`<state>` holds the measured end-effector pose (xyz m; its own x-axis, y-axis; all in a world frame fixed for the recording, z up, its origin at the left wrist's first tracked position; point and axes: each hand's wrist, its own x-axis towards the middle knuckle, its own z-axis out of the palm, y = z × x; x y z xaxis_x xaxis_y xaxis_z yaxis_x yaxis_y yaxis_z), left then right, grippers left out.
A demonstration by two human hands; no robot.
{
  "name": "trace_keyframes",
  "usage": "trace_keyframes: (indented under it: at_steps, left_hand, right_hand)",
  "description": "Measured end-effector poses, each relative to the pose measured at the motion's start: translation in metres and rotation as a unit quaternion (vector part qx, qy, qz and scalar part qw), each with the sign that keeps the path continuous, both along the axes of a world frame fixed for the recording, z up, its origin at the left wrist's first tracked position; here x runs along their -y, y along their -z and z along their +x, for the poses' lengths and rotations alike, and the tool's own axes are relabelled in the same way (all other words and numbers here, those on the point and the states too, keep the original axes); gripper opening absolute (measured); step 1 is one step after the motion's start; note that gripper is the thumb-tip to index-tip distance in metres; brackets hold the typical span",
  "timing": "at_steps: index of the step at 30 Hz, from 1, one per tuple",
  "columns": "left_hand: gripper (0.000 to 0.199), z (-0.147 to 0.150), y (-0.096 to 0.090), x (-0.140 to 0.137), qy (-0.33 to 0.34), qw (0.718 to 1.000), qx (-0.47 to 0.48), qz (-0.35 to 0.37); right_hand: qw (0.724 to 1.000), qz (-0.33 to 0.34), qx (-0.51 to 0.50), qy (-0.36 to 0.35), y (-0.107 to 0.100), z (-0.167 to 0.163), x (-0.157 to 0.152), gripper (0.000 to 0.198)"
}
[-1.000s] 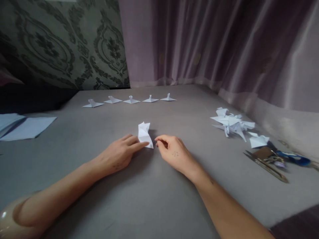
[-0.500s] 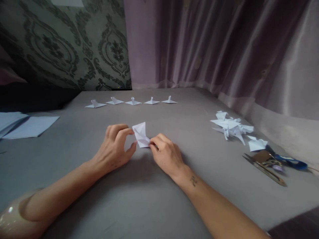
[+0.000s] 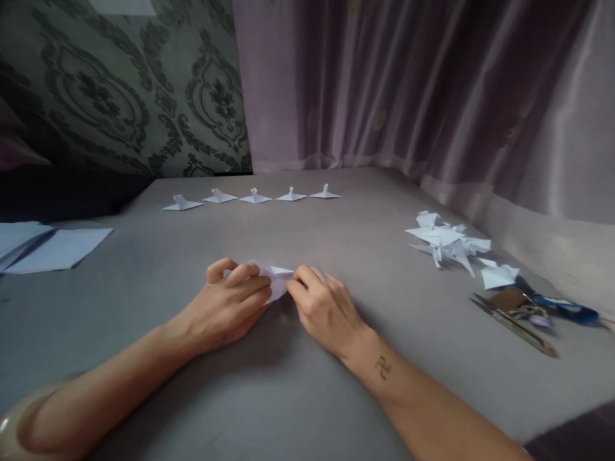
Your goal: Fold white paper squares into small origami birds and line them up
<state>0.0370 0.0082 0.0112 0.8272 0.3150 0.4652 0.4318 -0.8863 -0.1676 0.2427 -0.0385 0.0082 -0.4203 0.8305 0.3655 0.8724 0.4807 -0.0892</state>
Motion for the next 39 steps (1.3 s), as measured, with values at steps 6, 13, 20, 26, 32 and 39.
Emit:
trace_keyframes:
  at_steps: [6, 13, 20, 26, 32, 39]
  left_hand:
    - [0.018, -0.002, -0.005, 0.002, -0.024, 0.998, -0.001, 0.055]
    - [0.023, 0.006, 0.001, 0.004, -0.02, 0.997, -0.066, -0.046]
    - [0.025, 0.01, -0.001, 0.01, -0.049, 0.993, -0.042, -0.094]
    - [0.025, 0.012, -0.001, 0.013, -0.119, 0.982, -0.033, -0.144]
    - [0.025, 0.014, -0.001, 0.01, -0.153, 0.976, -0.037, -0.149]
    - [0.026, 0.016, 0.003, 0.002, -0.14, 0.981, -0.037, -0.132]
  right_hand:
    - [0.996, 0.085, 0.02, 0.003, 0.0, -0.002, 0.001, 0.03]
    - [0.998, -0.027, 0.051, -0.017, 0.001, -0.004, 0.001, 0.024]
    - [0.983, -0.148, -0.089, 0.06, 0.001, 0.0, 0.003, 0.019]
    - [0.972, -0.162, -0.145, 0.091, 0.007, 0.0, 0.0, 0.017]
    - [0.958, -0.177, -0.185, 0.127, 0.009, -0.005, -0.004, 0.017]
    - [0.955, -0.17, -0.206, 0.132, 0.01, -0.001, -0.008, 0.009]
